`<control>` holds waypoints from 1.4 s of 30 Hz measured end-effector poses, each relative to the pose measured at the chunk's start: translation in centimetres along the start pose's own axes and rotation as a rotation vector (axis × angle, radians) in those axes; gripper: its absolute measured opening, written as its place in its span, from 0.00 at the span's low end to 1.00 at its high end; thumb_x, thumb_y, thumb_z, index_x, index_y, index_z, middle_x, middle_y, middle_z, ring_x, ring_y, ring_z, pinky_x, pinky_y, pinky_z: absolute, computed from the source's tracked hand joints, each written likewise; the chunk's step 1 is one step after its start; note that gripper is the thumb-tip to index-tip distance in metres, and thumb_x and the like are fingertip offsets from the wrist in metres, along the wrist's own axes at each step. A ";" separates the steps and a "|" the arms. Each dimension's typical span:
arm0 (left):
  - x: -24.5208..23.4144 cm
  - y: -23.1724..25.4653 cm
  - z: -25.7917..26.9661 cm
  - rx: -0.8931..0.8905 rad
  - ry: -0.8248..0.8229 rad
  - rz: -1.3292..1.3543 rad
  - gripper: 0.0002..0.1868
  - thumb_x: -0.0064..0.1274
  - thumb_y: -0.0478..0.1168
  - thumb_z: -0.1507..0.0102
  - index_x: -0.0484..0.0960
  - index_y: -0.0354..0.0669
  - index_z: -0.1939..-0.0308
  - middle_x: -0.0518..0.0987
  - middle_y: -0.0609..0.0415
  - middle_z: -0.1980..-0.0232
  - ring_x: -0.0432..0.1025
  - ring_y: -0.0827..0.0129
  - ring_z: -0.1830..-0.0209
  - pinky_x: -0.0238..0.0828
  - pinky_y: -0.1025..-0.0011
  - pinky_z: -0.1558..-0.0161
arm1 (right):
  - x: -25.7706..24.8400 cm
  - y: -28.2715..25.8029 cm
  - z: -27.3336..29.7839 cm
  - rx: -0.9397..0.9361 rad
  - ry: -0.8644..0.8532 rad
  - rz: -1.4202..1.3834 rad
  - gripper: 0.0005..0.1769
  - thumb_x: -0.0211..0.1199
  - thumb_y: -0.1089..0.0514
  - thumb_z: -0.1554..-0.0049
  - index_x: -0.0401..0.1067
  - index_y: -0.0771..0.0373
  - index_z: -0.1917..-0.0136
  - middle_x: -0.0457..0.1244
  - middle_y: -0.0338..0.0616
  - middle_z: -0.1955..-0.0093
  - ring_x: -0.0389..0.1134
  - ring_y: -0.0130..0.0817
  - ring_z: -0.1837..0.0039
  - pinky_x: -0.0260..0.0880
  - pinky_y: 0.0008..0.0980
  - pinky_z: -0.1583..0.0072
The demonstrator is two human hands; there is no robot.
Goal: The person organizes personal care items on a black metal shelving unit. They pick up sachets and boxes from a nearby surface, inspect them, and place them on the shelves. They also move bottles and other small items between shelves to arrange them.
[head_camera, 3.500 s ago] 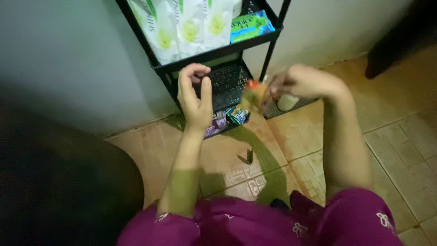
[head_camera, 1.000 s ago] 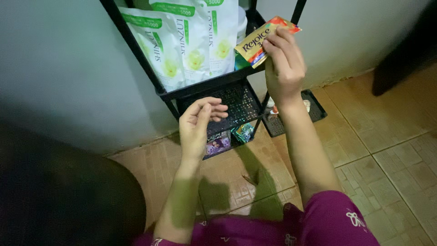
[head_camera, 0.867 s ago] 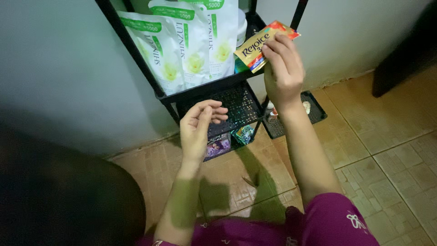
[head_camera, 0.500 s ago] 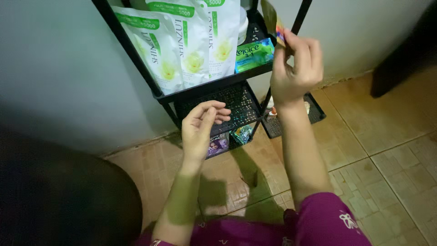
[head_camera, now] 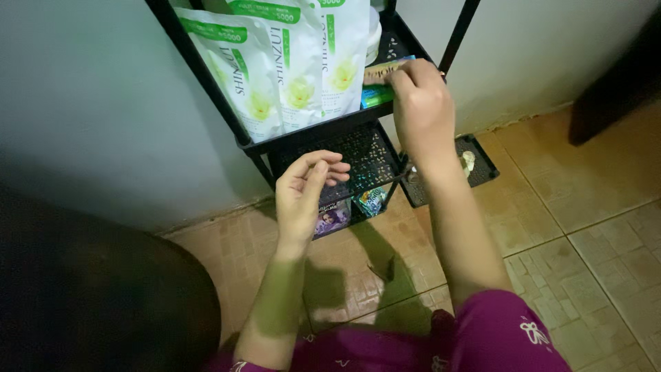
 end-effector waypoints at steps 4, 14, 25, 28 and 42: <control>-0.1 0.3 0.1 -0.002 0.010 -0.016 0.15 0.46 0.40 0.26 0.81 0.32 0.46 0.85 0.48 0.52 0.79 0.71 0.55 0.71 0.76 0.51 | -0.9 0.0 -0.1 -0.041 -0.158 -0.040 0.09 0.59 0.68 0.42 0.77 0.66 0.49 0.68 0.48 0.47 0.69 0.48 0.43 0.69 0.42 0.43; 0.3 1.1 0.3 -0.002 0.034 -0.061 0.15 0.46 0.41 0.27 0.82 0.33 0.47 0.86 0.48 0.54 0.79 0.72 0.57 0.71 0.76 0.53 | -2.2 -1.1 -0.3 -0.090 -0.222 0.099 0.12 0.60 0.65 0.42 0.78 0.59 0.46 0.69 0.38 0.43 0.68 0.36 0.37 0.60 0.50 0.36; 0.5 1.1 0.2 -0.012 0.026 -0.035 0.14 0.47 0.41 0.27 0.82 0.34 0.47 0.86 0.49 0.53 0.79 0.72 0.57 0.71 0.76 0.53 | -3.1 -1.3 -0.4 -0.024 -0.273 0.037 0.11 0.65 0.56 0.38 0.77 0.60 0.43 0.67 0.42 0.39 0.67 0.40 0.37 0.61 0.51 0.37; 0.6 0.9 0.1 -0.016 0.023 -0.037 0.14 0.47 0.42 0.28 0.82 0.34 0.47 0.86 0.49 0.53 0.79 0.72 0.56 0.71 0.76 0.53 | -2.8 -0.9 -0.6 0.041 -0.288 -0.081 0.12 0.63 0.58 0.36 0.75 0.62 0.40 0.66 0.47 0.34 0.66 0.46 0.36 0.65 0.49 0.36; 0.9 0.5 0.0 -0.023 0.011 -0.047 0.14 0.47 0.41 0.27 0.82 0.33 0.47 0.86 0.49 0.53 0.79 0.72 0.56 0.71 0.76 0.52 | -0.8 -0.7 0.0 -0.101 -0.194 0.025 0.17 0.62 0.59 0.37 0.71 0.66 0.36 0.63 0.59 0.32 0.62 0.56 0.28 0.63 0.49 0.28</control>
Point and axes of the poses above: each hand's wrist, its own z-axis away from the middle knuckle, its own x-axis out of the palm, y = z × x, the point moved 6 cm from there along -z, towards the middle knuckle
